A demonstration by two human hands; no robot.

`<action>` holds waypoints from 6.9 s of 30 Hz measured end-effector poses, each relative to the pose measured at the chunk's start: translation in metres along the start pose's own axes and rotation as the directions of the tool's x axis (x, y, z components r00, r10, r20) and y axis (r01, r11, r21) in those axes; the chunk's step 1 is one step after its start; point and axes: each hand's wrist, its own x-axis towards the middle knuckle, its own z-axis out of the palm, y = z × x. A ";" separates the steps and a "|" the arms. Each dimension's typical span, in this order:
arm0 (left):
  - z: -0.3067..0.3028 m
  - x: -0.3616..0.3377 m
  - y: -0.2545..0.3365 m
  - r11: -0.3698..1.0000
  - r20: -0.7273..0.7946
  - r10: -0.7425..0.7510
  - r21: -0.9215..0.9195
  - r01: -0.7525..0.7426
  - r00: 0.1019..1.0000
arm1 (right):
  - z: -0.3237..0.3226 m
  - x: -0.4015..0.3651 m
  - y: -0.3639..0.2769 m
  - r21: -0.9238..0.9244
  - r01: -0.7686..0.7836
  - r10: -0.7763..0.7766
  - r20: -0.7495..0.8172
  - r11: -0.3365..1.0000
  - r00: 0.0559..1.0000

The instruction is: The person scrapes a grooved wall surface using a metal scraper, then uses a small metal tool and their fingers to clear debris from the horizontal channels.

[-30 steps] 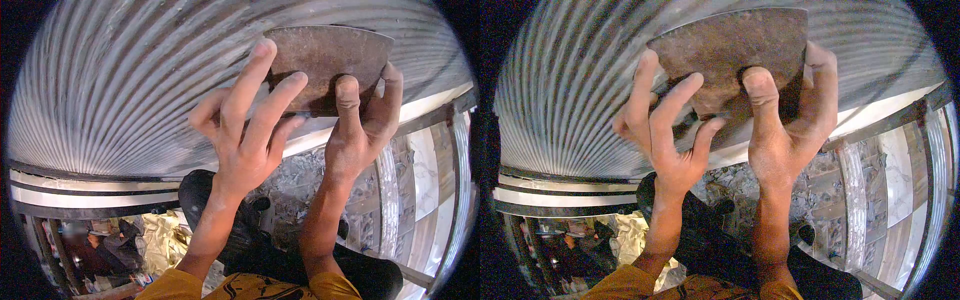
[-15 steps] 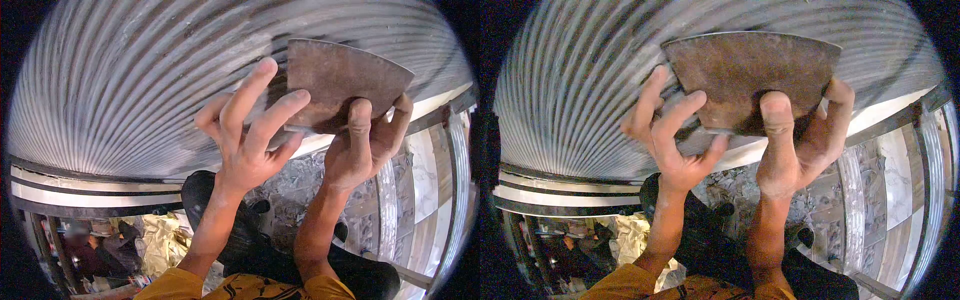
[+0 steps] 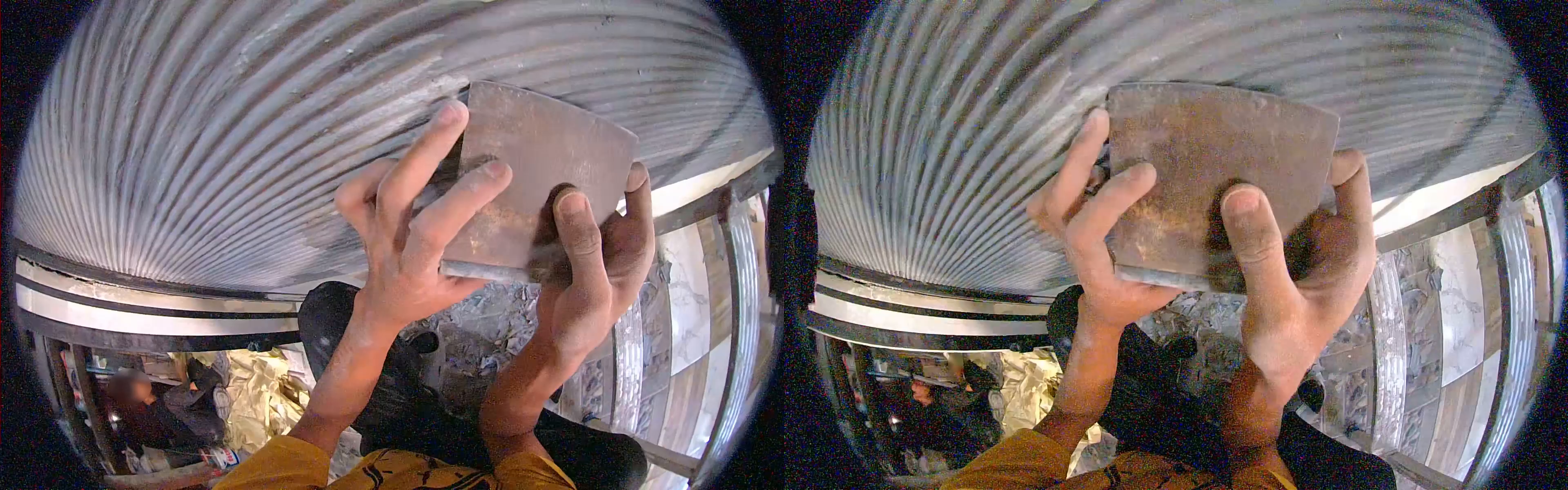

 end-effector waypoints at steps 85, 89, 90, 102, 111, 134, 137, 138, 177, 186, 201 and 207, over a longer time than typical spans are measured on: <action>-0.023 -0.001 -0.005 0.975 0.042 -0.031 -0.217 0.039 0.999 | 0.036 -0.016 -0.018 0.090 -0.121 0.137 -0.212 0.989 0.968; -0.032 -0.002 -0.005 0.989 0.172 -0.043 -0.134 0.067 0.984 | 0.028 -0.009 -0.002 0.038 -0.088 0.093 -0.167 0.995 0.982; -0.033 -0.002 -0.005 0.991 0.206 -0.061 -0.101 0.083 0.977 | 0.026 -0.008 0.004 0.038 -0.049 0.054 -0.146 0.998 0.988; -0.032 0.008 0.005 0.995 0.250 -0.097 0.037 0.091 0.963 | 0.010 0.015 0.032 0.005 0.197 -0.198 0.001 0.980 0.980; -0.024 0.019 0.013 0.995 0.230 -0.092 0.067 0.079 0.969 | 0.015 0.012 0.013 -0.021 0.186 -0.187 -0.024 0.982 0.982; -0.004 0.000 0.016 0.989 -0.096 -0.096 -0.124 0.084 0.991 | -0.001 0.012 0.008 -0.118 0.242 -0.238 0.049 0.963 0.970; -0.004 0.002 0.016 0.985 -0.010 -0.164 -0.060 0.163 0.986 | 0.001 0.017 0.011 -0.131 0.256 -0.261 -0.023 0.958 0.965; -0.004 0.004 0.015 0.983 -0.021 -0.169 -0.074 0.168 0.985 | 0.003 0.016 0.009 -0.112 0.232 -0.232 0.012 0.966 0.973; -0.010 0.000 0.012 0.975 -0.006 -0.188 -0.120 0.186 0.982 | 0.011 0.008 0.005 -0.131 0.267 -0.249 0.141 0.955 0.958; -0.015 0.002 0.012 0.981 0.007 -0.172 -0.085 0.172 0.985 | 0.019 0.004 0.011 -0.107 0.216 -0.207 0.087 0.971 0.974; -0.015 0.001 0.005 0.983 -0.062 -0.157 -0.108 0.150 0.986 | 0.022 0.001 0.036 0.113 0.048 -0.051 0.028 0.992 0.998; -0.014 -0.001 0.006 0.945 -0.135 -0.191 -0.294 0.144 0.972 | 0.035 -0.011 0.039 0.184 0.006 -0.003 -0.019 0.983 1.000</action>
